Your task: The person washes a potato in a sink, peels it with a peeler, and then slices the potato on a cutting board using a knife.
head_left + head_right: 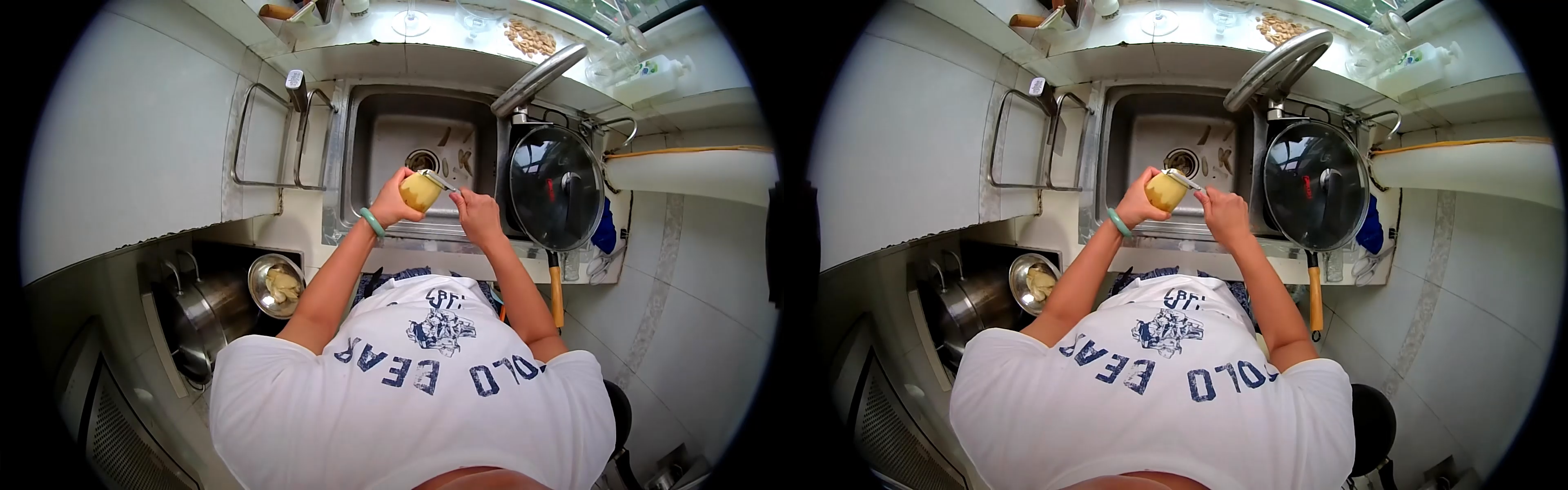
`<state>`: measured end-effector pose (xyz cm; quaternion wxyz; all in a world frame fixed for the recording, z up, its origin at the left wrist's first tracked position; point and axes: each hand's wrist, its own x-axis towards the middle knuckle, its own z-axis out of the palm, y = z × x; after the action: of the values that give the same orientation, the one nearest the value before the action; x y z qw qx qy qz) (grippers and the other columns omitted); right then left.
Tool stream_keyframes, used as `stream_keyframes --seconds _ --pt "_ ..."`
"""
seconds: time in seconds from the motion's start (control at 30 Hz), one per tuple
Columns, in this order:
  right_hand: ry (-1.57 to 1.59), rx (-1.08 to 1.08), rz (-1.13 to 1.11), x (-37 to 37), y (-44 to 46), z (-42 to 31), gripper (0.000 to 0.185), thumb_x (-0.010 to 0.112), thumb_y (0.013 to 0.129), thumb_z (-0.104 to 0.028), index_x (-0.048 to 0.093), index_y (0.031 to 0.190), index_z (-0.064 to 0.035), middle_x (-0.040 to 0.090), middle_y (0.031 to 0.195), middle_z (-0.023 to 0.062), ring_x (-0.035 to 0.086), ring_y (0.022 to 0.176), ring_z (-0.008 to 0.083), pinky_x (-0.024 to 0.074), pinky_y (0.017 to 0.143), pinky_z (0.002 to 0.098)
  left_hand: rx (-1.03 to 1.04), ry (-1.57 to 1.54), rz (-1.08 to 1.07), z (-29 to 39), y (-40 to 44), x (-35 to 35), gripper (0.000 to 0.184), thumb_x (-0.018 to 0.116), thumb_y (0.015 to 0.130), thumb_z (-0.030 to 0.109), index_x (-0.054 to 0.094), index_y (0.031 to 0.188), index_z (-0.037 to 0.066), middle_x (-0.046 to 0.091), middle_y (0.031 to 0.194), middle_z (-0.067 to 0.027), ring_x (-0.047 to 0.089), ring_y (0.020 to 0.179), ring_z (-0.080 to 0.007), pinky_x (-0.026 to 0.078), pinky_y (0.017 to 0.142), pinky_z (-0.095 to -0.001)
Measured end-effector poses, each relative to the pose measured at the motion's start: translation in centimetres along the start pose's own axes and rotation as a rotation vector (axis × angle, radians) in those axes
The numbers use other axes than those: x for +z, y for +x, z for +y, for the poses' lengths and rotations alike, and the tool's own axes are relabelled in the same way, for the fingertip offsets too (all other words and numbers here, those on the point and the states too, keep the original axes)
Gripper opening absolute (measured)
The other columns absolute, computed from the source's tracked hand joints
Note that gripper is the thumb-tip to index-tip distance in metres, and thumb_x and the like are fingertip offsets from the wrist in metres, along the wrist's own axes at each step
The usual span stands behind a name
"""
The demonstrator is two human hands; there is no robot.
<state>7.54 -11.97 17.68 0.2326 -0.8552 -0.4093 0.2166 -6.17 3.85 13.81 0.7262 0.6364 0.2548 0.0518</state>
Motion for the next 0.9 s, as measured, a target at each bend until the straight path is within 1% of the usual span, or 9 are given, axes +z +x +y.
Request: stream_keyframes --seconds 0.13,0.2,0.27,0.37,0.5,0.63,0.73,0.83,0.9 --pt "-0.206 0.111 -0.069 3.0 0.8 4.4 0.043 0.047 0.091 -0.041 0.061 0.074 -0.0041 0.059 0.068 0.0224 0.058 0.069 0.0425 0.0445 0.062 0.0496 0.050 0.040 -0.060 0.1 -0.4 0.3 0.065 0.078 0.046 0.006 0.045 0.101 0.007 0.052 0.094 -0.0022 0.050 0.086 -0.0122 0.043 0.080 -0.0259" --pt "0.097 0.260 -0.038 4.5 1.3 6.7 0.044 0.046 0.091 -0.042 0.064 0.076 -0.0039 0.060 0.076 0.0253 0.058 0.071 0.0440 0.0451 0.065 0.0501 0.062 0.022 -0.073 0.7 -0.2 0.6 0.064 0.078 0.046 0.005 0.045 0.101 0.007 0.052 0.094 -0.0021 0.050 0.087 -0.0121 0.043 0.080 -0.0260" --pt "0.238 0.159 -0.001 5.5 1.3 7.4 0.042 0.047 0.091 -0.042 0.063 0.081 -0.0046 0.059 0.064 0.0176 0.056 0.052 0.0332 0.0432 0.050 0.0422 0.003 -0.034 -0.047 0.4 -0.5 0.6 0.062 0.077 0.048 0.001 0.045 0.100 0.009 0.050 0.093 0.0006 0.048 0.086 -0.0098 0.043 0.079 -0.0249" --pt "1.263 0.458 -0.342 2.3 0.8 2.0 0.033 0.055 0.090 -0.040 0.057 0.094 -0.0079 0.032 0.056 -0.0064 0.024 0.042 0.0028 0.0186 0.038 0.0210 -0.040 -0.168 -0.120 -0.3 -0.3 0.3 0.064 0.078 0.051 0.002 0.045 0.106 0.009 0.051 0.094 0.0001 0.050 0.088 -0.0108 0.043 0.080 -0.0253" --pt "1.367 0.528 -0.329 2.7 0.7 0.9 0.028 0.066 0.085 -0.030 0.056 0.091 -0.0050 0.037 0.055 -0.0055 0.027 0.040 0.0040 0.0189 0.036 0.0216 -0.122 -0.440 -0.020 -0.3 -0.9 1.1 0.068 0.081 0.056 0.006 0.043 0.113 0.008 0.052 0.101 -0.0014 0.052 0.093 -0.0126 0.044 0.081 -0.0271" --pt "1.290 0.509 -0.244 2.6 0.8 0.5 0.026 0.067 0.084 -0.027 0.056 0.091 -0.0051 0.041 0.056 -0.0042 0.029 0.040 0.0038 0.0188 0.036 0.0217 -0.131 -0.317 -0.052 0.2 -0.7 0.7 0.068 0.081 0.060 0.011 0.042 0.116 0.008 0.052 0.105 -0.0022 0.052 0.096 -0.0133 0.044 0.082 -0.0287" --pt "1.108 0.495 -0.164 2.1 0.8 -0.4 0.023 0.068 0.082 -0.022 0.057 0.086 -0.0032 0.049 0.058 -0.0021 0.038 0.043 0.0054 0.0268 0.038 0.0237 -0.223 -0.444 -0.140 1.1 -0.8 1.5 0.067 0.081 0.062 0.013 0.041 0.117 0.008 0.052 0.106 -0.0027 0.053 0.097 -0.0134 0.045 0.083 -0.0286" --pt "0.837 0.278 -0.047 2.5 0.5 -0.9 0.023 0.066 0.084 -0.023 0.059 0.082 -0.0011 0.053 0.057 0.0017 0.046 0.049 0.0082 0.0360 0.045 0.0270 -0.041 -0.224 -0.021 -0.6 -0.4 2.3 0.067 0.083 0.058 0.009 0.043 0.113 0.008 0.054 0.101 -0.0023 0.054 0.092 -0.0122 0.047 0.078 -0.0268" --pt "0.669 0.145 -0.052 3.0 0.0 -0.4 0.028 0.059 0.087 -0.029 0.059 0.079 -0.0019 0.056 0.056 0.0106 0.056 0.054 0.0198 0.0425 0.052 0.0341 -0.041 -0.138 0.078 -1.5 -0.4 2.9 0.064 0.082 0.058 0.007 0.044 0.110 0.008 0.054 0.098 -0.0022 0.055 0.088 -0.0119 0.047 0.076 -0.0269"
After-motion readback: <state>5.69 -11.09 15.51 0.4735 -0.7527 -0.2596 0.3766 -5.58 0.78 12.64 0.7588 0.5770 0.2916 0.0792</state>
